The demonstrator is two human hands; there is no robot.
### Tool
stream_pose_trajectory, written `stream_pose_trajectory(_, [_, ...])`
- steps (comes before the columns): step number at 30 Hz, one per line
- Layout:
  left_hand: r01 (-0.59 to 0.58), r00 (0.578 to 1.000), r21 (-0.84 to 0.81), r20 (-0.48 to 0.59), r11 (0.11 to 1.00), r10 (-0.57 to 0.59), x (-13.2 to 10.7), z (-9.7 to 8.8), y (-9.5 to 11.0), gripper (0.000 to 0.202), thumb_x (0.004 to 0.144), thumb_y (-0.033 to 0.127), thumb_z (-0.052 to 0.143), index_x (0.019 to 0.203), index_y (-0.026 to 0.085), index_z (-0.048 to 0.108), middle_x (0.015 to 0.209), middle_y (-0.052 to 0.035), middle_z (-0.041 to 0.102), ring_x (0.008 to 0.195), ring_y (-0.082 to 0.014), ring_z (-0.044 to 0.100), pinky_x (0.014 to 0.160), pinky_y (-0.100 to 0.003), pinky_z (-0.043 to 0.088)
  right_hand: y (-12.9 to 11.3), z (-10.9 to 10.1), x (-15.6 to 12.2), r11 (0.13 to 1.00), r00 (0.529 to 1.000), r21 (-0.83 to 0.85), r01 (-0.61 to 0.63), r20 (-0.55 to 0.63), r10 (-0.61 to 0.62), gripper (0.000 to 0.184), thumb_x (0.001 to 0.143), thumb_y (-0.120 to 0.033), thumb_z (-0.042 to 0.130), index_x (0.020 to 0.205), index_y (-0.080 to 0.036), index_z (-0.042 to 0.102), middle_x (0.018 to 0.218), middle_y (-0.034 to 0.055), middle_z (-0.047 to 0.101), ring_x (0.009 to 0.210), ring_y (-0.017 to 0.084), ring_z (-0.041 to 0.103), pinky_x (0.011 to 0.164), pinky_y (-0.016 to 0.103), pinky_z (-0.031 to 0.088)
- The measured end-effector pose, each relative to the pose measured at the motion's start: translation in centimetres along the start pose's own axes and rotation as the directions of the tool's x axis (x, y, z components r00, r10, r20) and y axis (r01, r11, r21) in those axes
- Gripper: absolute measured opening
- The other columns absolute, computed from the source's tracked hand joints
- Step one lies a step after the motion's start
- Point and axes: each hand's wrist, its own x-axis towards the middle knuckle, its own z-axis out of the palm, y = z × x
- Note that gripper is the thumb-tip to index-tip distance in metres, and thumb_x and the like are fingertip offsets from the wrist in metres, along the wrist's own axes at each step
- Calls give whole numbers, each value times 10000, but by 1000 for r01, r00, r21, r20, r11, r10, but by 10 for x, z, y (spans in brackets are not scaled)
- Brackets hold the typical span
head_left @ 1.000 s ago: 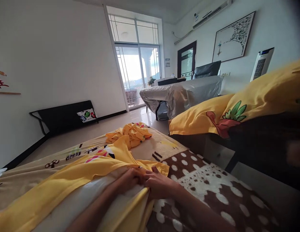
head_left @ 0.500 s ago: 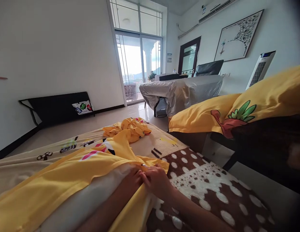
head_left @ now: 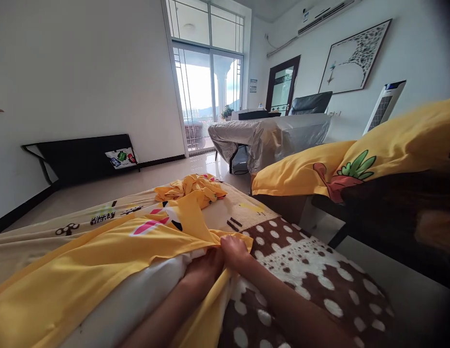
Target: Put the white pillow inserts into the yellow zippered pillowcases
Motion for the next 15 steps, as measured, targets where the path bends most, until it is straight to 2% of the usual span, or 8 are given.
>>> stream_pose_trajectory(2, [20, 1000, -36, 0, 999, -20, -2, -3, 3, 504, 912, 319, 371, 1400, 215, 296, 1375, -134, 430, 1259, -271, 424, 1005, -424, 419, 9, -7, -5, 998, 998, -13, -61, 10, 61, 280, 809, -17, 411, 898, -122, 655, 906, 158, 674, 864, 247, 652, 694, 305, 470])
stream_pose_trajectory(4, [62, 998, -34, 11, 998, -61, -1, -2, 4, 495, 901, 345, 398, 1383, 252, 330, 1344, -131, 456, 1202, -281, 477, 938, -416, 461, 16, -15, -14, 996, 996, -20, -84, -20, 84, 279, 820, -35, 400, 908, -138, 645, 960, 141, 658, 905, 227, 628, 722, 285, 444])
stream_pose_trajectory(7, [98, 995, 82, 3, 992, -99, 3, 6, 5, 431, 906, 304, 371, 1331, 263, 426, 1277, -153, 505, 1101, -308, 539, 822, -433, 490, 18, -25, -28, 994, 987, 20, -108, -117, 110, 240, 838, -92, 402, 866, -178, 625, 943, 94, 627, 804, 178, 600, 669, 260, 407])
stream_pose_trajectory(9, [119, 993, 142, -12, 983, -118, 6, 10, 6, 414, 906, 262, 335, 1296, 250, 474, 1259, -171, 516, 1087, -330, 537, 806, -473, 483, 17, -29, -34, 993, 978, 33, -114, -173, 118, 197, 831, -123, 432, 809, -194, 614, 940, 76, 604, 733, 159, 574, 626, 261, 386])
stream_pose_trajectory(13, [111, 992, 177, 45, 978, -120, 7, 9, 13, 411, 895, 223, 355, 1281, 251, 495, 1287, -191, 495, 1161, -371, 483, 872, -555, 434, 17, -28, -38, 990, 958, -111, -91, -280, 56, 134, 786, -120, 498, 763, -193, 608, 998, 104, 583, 929, 240, 543, 734, 311, 403])
stream_pose_trajectory(15, [96, 990, 205, 83, 974, -115, 6, 6, 17, 387, 905, 226, 356, 1253, 249, 522, 1273, -203, 501, 1173, -375, 473, 898, -570, 408, 21, -24, -36, 984, 972, -148, -97, -227, 62, 136, 772, -119, 514, 838, -183, 613, 1019, 120, 589, 980, 260, 536, 767, 325, 407])
